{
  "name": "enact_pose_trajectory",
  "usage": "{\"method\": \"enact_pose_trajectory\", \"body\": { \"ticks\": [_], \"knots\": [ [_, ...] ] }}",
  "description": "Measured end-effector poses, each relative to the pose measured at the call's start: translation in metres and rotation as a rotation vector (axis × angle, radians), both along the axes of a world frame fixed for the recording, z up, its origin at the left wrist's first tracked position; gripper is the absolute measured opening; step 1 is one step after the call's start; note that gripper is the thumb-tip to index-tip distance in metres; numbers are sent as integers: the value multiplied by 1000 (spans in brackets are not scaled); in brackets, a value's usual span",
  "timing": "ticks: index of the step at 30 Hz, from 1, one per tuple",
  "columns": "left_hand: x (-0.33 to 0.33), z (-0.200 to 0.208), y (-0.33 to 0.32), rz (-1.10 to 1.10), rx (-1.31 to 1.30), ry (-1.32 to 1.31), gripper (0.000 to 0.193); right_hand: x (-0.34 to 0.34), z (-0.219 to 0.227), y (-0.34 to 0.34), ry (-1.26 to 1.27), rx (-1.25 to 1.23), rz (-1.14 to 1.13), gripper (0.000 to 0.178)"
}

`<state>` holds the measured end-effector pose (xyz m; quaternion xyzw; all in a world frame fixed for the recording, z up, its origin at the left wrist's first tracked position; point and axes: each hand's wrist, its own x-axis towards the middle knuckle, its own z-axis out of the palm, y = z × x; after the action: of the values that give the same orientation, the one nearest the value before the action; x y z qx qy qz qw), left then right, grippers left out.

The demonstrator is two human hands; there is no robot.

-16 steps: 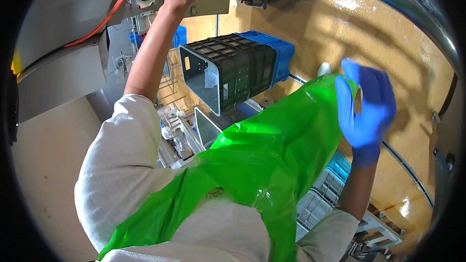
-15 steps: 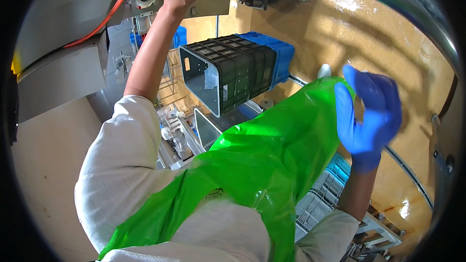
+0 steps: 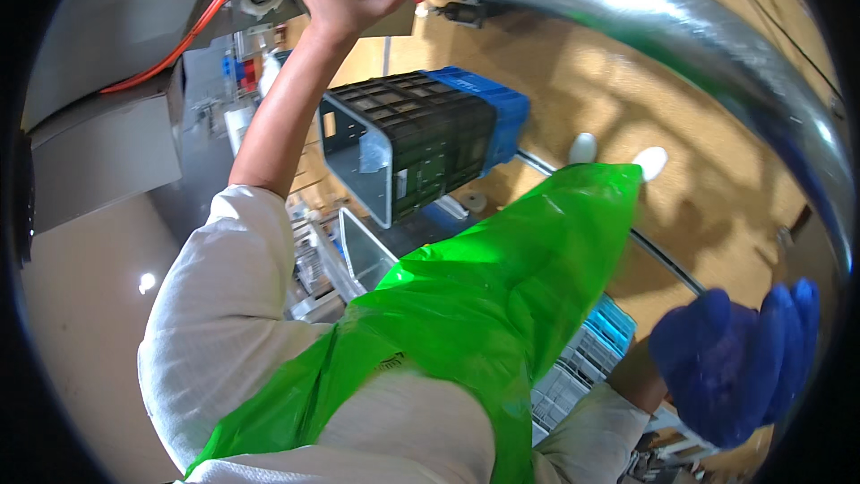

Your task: The person assembles a stainless steel industrial machine by inserting a metal rod into a circular opening, attaching a long metal arm, and tightening connections with a wrench. The person also wipes the machine's control panel with a cloth.

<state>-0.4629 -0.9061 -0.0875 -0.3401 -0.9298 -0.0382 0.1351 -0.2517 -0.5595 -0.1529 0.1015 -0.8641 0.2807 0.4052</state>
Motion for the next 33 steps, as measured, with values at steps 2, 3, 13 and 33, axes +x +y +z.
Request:
{"method": "enact_pose_trajectory", "body": {
  "ticks": [2, 3, 13, 33],
  "knots": [
    [-4, -9, -19, -21, -124, 77, 34, -19, 19, -13, -194, 120, -36, 37],
    [-3, -8, -22, -22, -115, 80, 35, -30, 28, -21, -288, 183, -60, 41],
    [9, 7, -19, -34, -84, 27, 32, -44, 80, -39, -522, 204, -94, 59],
    [44, 42, 49, -20, -162, -229, 70, 367, 165, 377, -46, -616, -1099, 43]
  ]
}}
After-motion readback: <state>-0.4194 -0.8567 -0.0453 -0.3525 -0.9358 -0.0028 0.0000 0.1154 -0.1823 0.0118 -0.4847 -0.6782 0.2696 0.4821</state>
